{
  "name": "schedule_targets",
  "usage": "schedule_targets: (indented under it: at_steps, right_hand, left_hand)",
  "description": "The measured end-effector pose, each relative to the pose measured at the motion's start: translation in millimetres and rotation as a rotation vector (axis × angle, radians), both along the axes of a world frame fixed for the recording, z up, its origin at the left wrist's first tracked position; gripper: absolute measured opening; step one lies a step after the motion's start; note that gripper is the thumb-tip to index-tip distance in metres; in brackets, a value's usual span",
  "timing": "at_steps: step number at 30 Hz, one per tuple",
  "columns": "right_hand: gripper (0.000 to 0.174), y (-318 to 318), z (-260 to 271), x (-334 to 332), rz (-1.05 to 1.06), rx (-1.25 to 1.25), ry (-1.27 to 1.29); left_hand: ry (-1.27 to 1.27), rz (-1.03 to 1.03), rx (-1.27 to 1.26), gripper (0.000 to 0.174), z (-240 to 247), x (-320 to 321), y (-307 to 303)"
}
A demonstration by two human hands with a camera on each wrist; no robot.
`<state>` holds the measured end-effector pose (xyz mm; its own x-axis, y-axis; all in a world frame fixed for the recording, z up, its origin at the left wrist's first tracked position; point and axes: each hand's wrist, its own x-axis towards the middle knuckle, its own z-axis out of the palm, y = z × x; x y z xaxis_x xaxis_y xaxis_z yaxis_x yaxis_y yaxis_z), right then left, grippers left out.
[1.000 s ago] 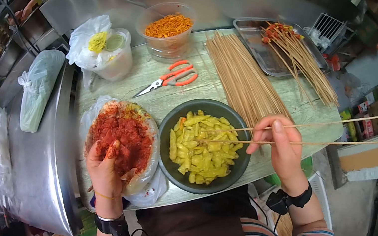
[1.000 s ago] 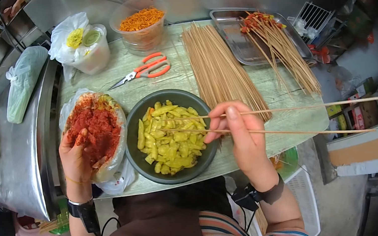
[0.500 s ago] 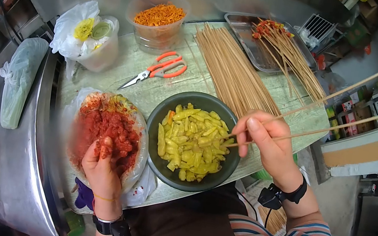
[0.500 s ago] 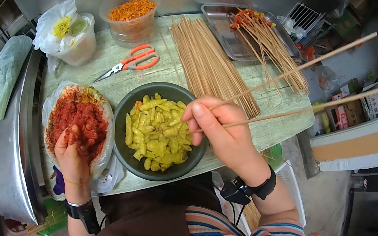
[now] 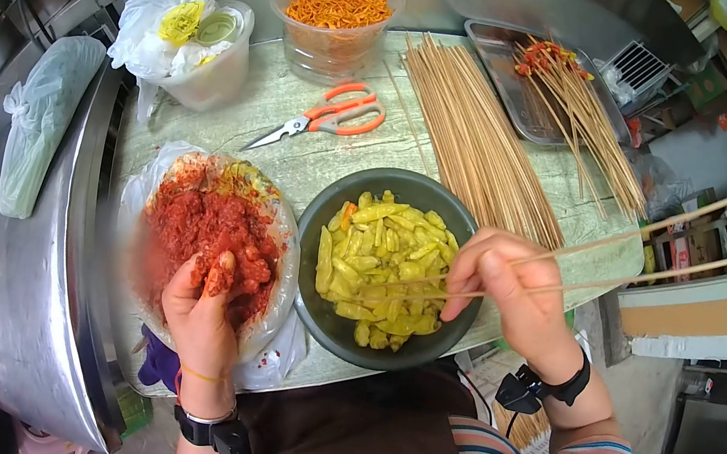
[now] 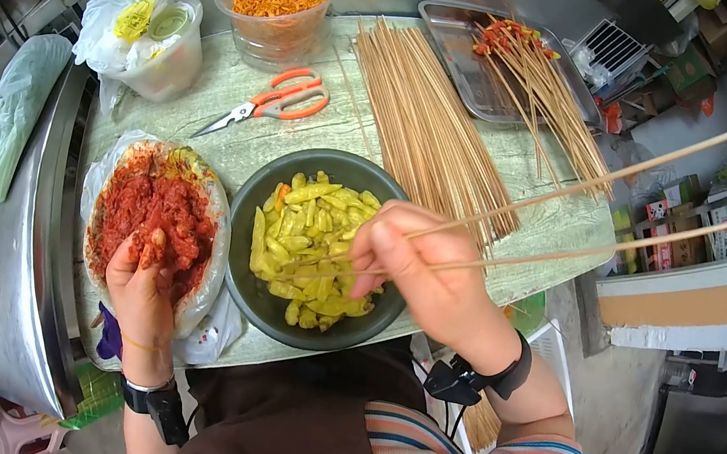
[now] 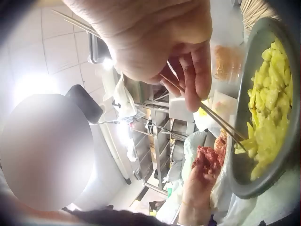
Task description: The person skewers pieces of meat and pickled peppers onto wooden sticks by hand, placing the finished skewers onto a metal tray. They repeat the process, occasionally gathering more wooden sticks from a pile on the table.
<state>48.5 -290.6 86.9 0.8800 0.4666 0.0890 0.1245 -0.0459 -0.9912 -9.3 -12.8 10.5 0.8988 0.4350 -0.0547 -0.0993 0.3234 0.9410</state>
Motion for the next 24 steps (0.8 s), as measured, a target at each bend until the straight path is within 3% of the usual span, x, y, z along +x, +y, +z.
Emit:
schedule_targets:
  at_steps: [3, 7, 11, 13, 15, 17, 18, 21, 24]
  right_hand:
    - [0.034, -1, -5, 7, -0.126, 0.182, 0.109]
    - [0.036, 6, -11, 12, -0.212, 0.235, 0.14]
    - [0.036, 20, -12, 16, -0.214, 0.409, 0.172]
    - [0.035, 39, -13, 13, -0.208, 0.514, 0.23]
    - [0.035, 58, -20, 9, -0.182, 0.534, 0.25]
    - [0.034, 73, -28, 4, -0.182, 0.557, 0.242]
    - [0.034, 77, -29, 2, -0.184, 0.53, 0.203]
    - [0.034, 81, -31, -2, -0.179, 0.479, 0.011]
    - [0.035, 79, -31, -6, -0.173, 0.421, -0.13]
  left_hand:
    - [-0.055, -0.007, -0.021, 0.013, -3, 2, 1]
    - [-0.085, -0.026, -0.096, 0.015, 0, -1, 0]
    - [-0.117, -0.08, -0.169, 0.016, -10, -3, 2]
    - [-0.208, -0.265, -0.285, 0.024, -10, -4, 3]
    - [-0.17, -0.197, -0.279, 0.023, -6, -3, -2]
    - [-0.38, -0.241, -0.388, 0.022, -7, -2, -2]
    - [-0.112, -0.127, -0.393, 0.019, 12, 0, -7]
    - [-0.088, -0.105, -0.244, 0.024, 9, 2, -8]
    - [-0.08, -0.065, -0.279, 0.027, 8, 4, -8]
